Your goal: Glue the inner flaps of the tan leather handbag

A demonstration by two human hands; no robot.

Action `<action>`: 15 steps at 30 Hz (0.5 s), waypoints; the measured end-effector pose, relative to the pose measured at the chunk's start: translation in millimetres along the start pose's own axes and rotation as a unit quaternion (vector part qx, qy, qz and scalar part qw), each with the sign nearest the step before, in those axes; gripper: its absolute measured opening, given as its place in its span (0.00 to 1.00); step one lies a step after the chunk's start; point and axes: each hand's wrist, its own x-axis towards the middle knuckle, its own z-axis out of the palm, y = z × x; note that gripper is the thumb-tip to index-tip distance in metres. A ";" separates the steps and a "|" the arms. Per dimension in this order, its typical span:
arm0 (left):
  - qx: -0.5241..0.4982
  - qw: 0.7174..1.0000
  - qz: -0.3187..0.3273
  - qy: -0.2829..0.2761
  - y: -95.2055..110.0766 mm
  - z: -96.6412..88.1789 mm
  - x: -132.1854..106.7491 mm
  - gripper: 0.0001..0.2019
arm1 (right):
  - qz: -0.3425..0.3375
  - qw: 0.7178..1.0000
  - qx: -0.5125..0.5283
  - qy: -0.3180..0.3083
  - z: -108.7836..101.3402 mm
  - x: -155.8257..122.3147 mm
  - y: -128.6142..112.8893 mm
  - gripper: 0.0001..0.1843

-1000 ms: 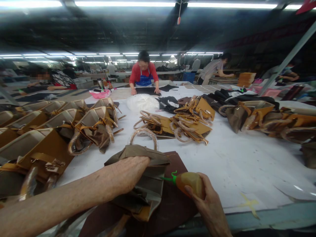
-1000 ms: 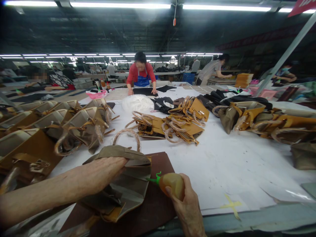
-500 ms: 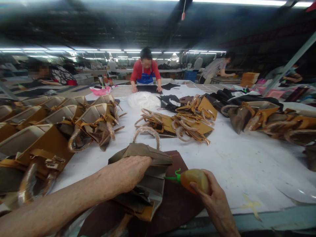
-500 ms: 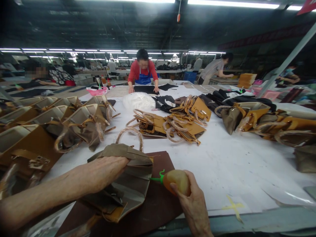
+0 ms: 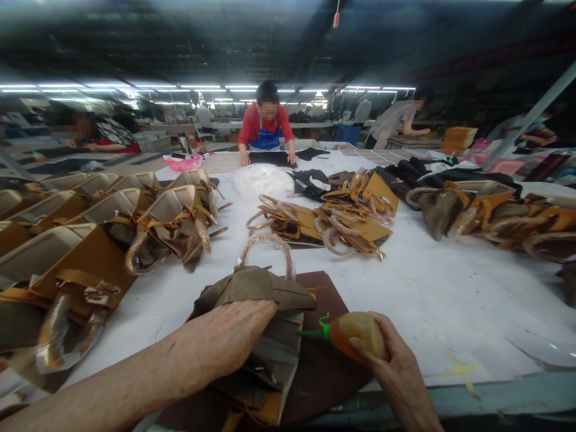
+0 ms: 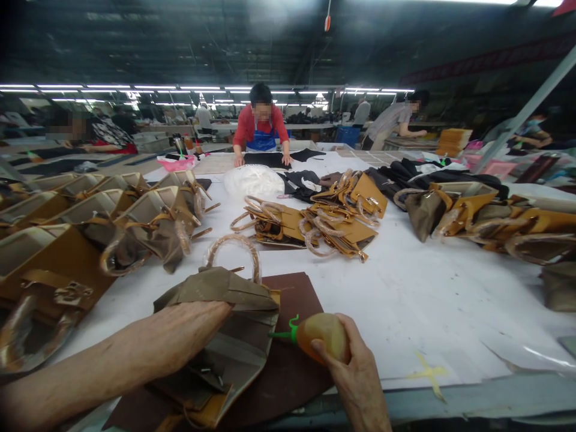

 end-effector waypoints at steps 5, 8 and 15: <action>0.018 0.999 0.038 0.015 -1.3 5.5 -2.8 0.26 | 0.008 1.000 0.003 -0.001 0.0 -10.3 -6.5 0.26; 0.019 0.999 0.037 0.027 -1.0 5.7 -3.1 0.25 | 0.011 1.000 0.006 -0.001 -0.4 -16.0 -9.2 0.24; 0.043 0.998 0.022 0.031 3.7 0.9 -2.7 0.26 | 0.007 0.999 0.005 -0.045 -8.2 -10.6 -3.4 0.25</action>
